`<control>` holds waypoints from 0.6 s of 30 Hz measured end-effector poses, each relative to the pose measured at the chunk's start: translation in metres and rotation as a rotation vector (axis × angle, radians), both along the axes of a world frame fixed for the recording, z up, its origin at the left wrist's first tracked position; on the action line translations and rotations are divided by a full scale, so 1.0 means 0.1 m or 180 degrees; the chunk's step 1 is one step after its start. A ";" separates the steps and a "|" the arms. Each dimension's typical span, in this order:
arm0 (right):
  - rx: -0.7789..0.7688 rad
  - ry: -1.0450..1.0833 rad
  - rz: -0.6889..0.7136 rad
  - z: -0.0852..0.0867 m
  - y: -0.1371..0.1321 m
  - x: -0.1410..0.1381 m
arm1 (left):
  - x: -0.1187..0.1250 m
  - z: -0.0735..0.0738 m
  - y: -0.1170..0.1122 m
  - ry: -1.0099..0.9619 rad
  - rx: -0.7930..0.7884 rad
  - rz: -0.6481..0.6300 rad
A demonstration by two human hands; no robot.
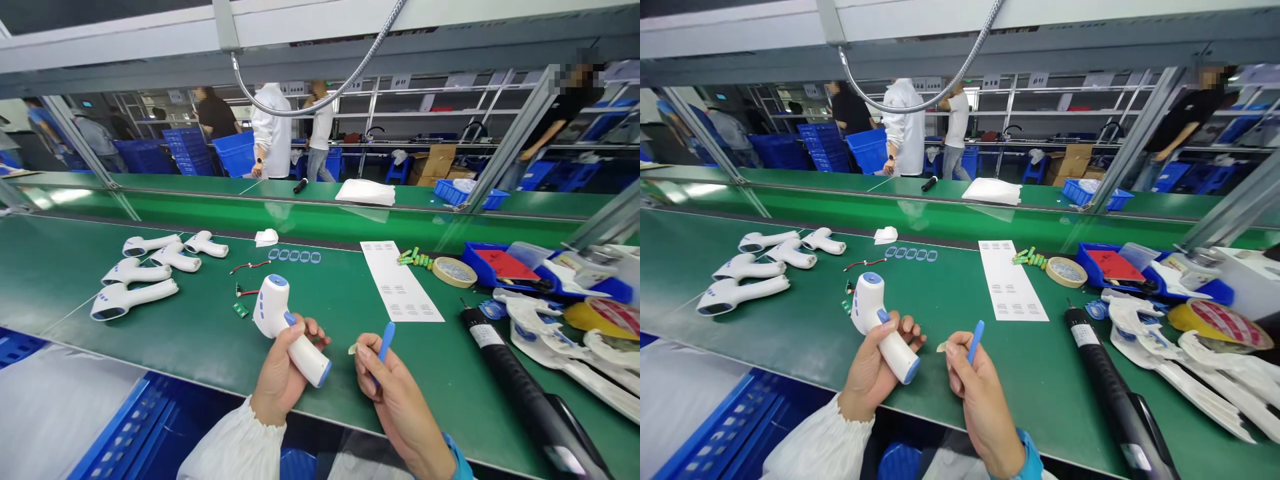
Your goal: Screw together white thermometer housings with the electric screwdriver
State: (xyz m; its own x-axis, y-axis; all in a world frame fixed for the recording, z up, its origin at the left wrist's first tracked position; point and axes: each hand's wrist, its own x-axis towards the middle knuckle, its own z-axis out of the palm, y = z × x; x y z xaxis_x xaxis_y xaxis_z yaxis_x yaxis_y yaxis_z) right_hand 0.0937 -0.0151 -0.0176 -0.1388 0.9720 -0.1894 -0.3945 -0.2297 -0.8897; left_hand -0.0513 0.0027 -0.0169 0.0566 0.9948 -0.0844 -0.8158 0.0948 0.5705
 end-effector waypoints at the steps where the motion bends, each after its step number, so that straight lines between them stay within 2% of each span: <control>1: -0.0003 -0.0012 0.0006 0.00 0.00 0.01 | -0.01 0.00 0.00 -0.0044 -0.0007 -0.0022; 11: 0.0047 -0.0095 0.0139 0.00 -0.04 0.02 | -0.06 0.02 0.00 -0.0087 0.0279 -0.0185; 18: 0.0089 -0.0132 0.0228 0.01 -0.11 0.10 | -0.07 0.04 -0.01 0.0067 0.0730 -0.0283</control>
State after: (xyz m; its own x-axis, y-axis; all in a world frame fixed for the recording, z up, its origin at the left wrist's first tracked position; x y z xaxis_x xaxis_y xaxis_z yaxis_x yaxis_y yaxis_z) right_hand 0.1032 -0.0260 -0.0167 -0.2007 0.9649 -0.1692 -0.3406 -0.2307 -0.9115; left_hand -0.0579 0.0013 -0.0128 0.1455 0.9792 0.1411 -0.7976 0.0317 0.6023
